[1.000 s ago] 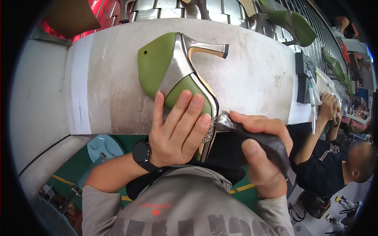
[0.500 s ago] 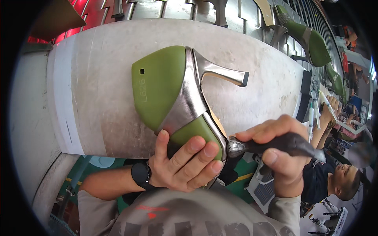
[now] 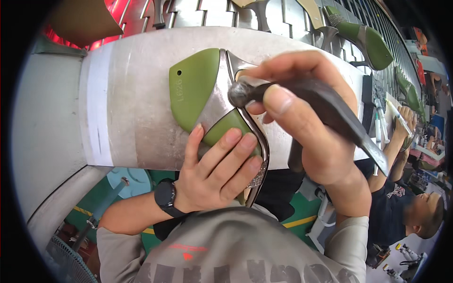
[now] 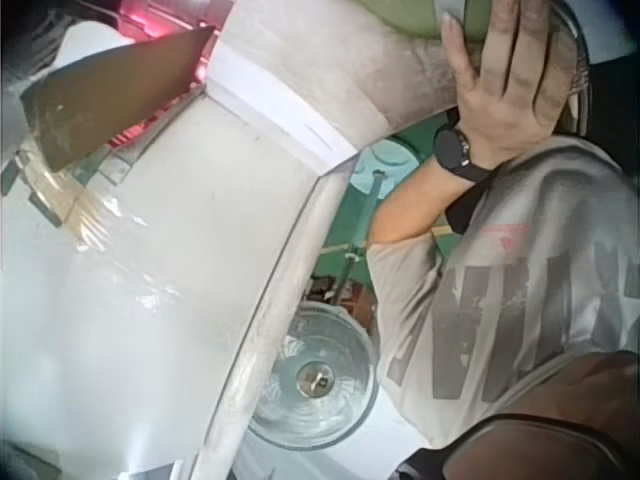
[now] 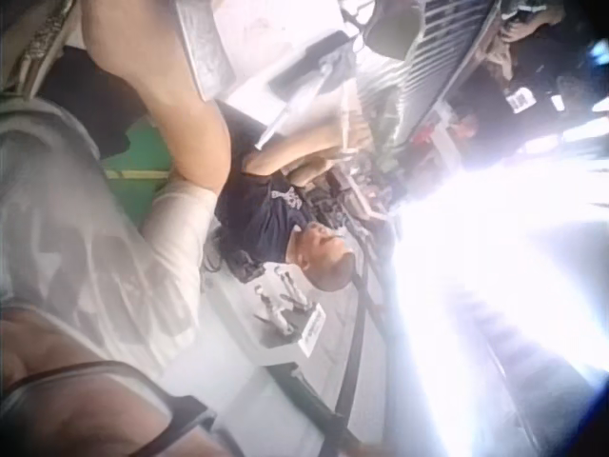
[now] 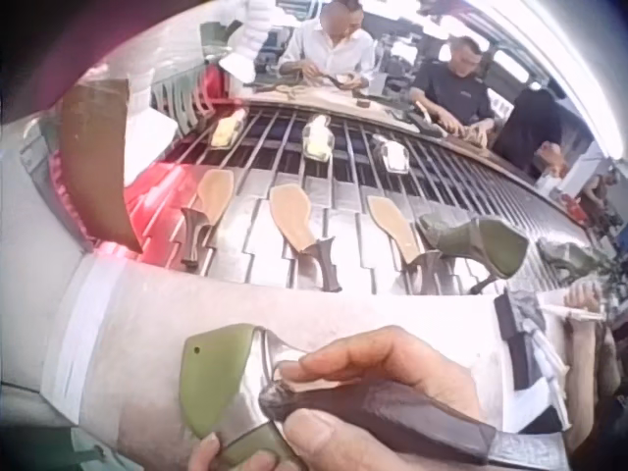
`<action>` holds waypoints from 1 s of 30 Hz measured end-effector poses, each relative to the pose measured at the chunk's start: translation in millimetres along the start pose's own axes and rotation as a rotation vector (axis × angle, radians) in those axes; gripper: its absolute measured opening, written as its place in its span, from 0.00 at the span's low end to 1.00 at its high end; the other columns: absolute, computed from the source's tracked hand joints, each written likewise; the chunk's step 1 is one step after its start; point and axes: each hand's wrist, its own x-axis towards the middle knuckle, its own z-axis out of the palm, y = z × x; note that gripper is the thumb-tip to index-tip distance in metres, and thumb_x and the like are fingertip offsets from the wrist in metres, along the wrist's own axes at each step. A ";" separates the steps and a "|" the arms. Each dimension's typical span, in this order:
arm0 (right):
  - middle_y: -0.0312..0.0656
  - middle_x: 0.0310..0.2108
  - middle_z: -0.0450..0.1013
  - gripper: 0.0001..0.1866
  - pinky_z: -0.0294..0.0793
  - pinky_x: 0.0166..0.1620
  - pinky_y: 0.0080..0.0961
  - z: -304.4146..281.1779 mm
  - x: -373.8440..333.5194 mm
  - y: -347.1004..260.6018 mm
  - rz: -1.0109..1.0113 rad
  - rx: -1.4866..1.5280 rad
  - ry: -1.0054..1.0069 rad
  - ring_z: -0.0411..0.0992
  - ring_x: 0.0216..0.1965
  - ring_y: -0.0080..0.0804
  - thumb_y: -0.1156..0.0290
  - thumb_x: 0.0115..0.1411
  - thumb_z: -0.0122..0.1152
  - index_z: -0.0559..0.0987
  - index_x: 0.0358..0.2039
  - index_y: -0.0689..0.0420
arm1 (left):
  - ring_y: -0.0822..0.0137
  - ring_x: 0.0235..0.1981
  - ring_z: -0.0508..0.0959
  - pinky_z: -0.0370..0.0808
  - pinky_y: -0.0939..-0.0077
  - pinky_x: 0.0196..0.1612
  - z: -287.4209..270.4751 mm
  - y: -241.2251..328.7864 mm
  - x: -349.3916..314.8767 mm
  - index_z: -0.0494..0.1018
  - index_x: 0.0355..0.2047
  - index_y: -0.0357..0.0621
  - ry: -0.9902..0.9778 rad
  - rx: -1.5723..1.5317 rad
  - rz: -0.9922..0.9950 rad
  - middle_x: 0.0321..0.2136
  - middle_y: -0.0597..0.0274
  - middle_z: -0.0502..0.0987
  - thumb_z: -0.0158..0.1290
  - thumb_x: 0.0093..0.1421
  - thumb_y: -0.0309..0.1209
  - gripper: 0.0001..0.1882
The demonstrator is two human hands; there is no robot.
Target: The person assembles high-heeled shoes by taking lasted uppers and outsoles from a conveyor line, aligning and pressing the soles onto the uppers by hand, and tapping the edges with a hammer to secure them.
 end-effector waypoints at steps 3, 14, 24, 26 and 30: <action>0.60 0.48 0.80 0.14 0.85 0.34 0.29 -12.6 -7.1 5.4 -0.289 0.043 0.224 0.83 0.31 0.38 0.67 0.74 0.53 0.75 0.51 0.65 | 0.55 0.70 0.70 0.59 0.36 0.72 -31.5 -27.3 21.5 0.68 0.67 0.53 -0.198 -0.045 0.064 0.67 0.56 0.72 0.59 0.66 0.36 0.29; 0.58 0.34 0.82 0.15 0.73 0.18 0.19 -26.7 17.3 2.5 0.192 0.261 0.389 0.76 0.14 0.32 0.60 0.72 0.53 0.75 0.39 0.61 | 0.34 0.75 0.56 0.52 0.28 0.72 -29.5 -66.9 76.5 0.49 0.77 0.35 -0.387 -0.198 -0.123 0.76 0.34 0.50 0.76 0.25 0.57 0.81; 0.53 0.30 0.81 0.16 0.69 0.16 0.16 -16.9 29.0 -22.0 0.072 -0.072 0.230 0.74 0.14 0.28 0.60 0.69 0.52 0.73 0.33 0.61 | 0.31 0.75 0.56 0.48 0.27 0.72 -27.1 -73.4 76.4 0.47 0.77 0.37 -0.399 -0.198 -0.094 0.76 0.31 0.50 0.69 0.38 0.69 0.77; 0.57 0.33 0.80 0.15 0.71 0.16 0.17 -19.6 6.6 5.5 0.083 0.136 0.390 0.75 0.14 0.31 0.59 0.72 0.50 0.70 0.36 0.59 | 0.31 0.75 0.56 0.48 0.27 0.72 -28.4 -75.9 74.6 0.47 0.77 0.37 -0.412 -0.192 -0.100 0.76 0.31 0.50 0.69 0.38 0.69 0.77; 0.60 0.37 0.79 0.13 0.73 0.17 0.18 -9.7 4.0 10.8 0.033 0.191 0.518 0.76 0.15 0.35 0.60 0.75 0.46 0.66 0.37 0.56 | 0.30 0.74 0.56 0.47 0.26 0.72 -29.1 -75.1 76.5 0.48 0.77 0.36 -0.408 -0.204 -0.086 0.75 0.30 0.50 0.69 0.38 0.68 0.76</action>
